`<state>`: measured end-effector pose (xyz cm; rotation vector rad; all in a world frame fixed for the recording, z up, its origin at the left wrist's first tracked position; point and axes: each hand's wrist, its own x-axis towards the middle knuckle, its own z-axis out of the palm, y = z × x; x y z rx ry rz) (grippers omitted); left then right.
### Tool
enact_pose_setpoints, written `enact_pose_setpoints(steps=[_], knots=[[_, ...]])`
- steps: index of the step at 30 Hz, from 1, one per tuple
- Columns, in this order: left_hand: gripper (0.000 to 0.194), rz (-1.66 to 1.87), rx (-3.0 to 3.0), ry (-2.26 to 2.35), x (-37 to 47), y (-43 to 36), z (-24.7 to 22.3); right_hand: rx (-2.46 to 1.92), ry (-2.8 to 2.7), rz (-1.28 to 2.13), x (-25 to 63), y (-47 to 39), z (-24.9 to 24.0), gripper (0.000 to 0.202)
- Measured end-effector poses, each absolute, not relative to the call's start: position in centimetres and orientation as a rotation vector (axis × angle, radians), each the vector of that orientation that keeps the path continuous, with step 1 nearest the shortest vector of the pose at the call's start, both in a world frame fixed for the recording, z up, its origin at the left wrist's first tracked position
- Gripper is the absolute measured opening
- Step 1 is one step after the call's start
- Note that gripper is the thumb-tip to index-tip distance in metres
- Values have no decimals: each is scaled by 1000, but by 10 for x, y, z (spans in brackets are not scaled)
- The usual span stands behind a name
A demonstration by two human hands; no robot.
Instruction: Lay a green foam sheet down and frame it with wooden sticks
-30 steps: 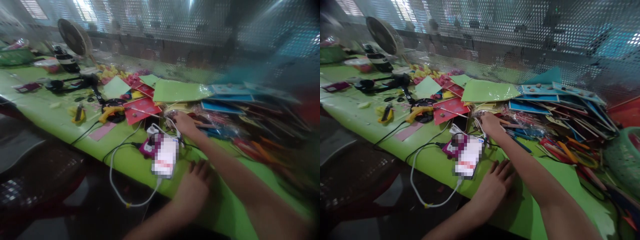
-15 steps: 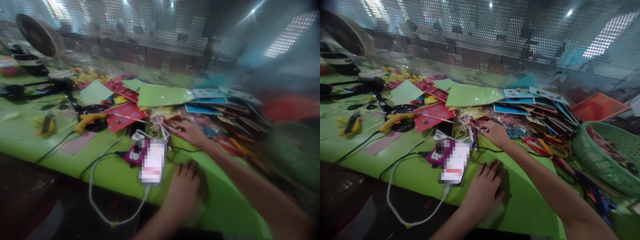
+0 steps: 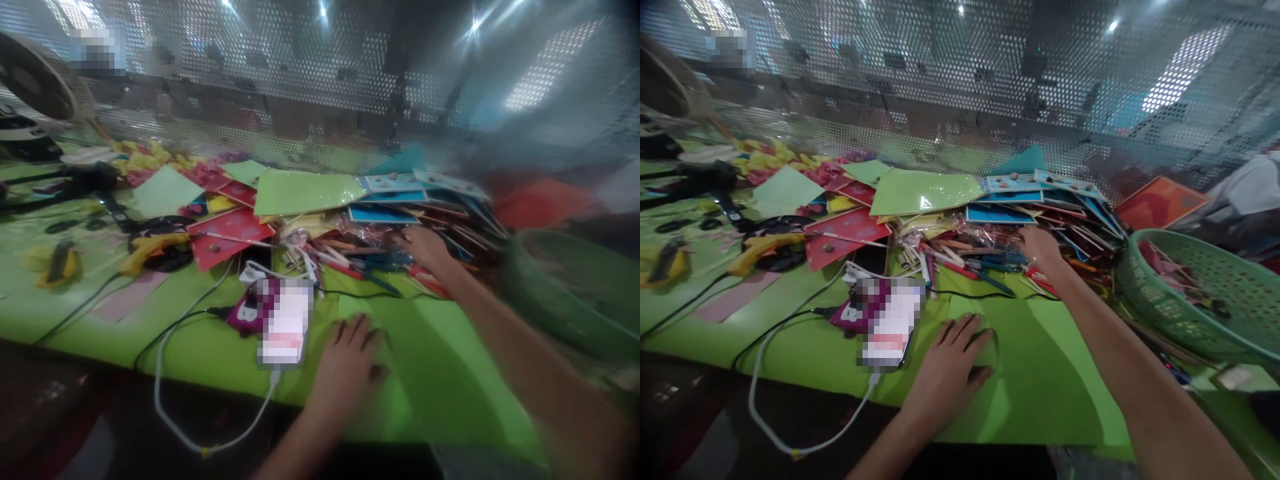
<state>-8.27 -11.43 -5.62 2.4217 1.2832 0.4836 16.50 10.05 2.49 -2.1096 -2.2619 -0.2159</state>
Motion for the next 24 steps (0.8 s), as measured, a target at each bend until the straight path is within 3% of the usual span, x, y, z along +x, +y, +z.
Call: enact_pose_setpoints(steps=[24], knots=[[54, 467, 2431, 1382, -84, -98, -35, -1908, -2280, -394, 180, 66, 24, 36]])
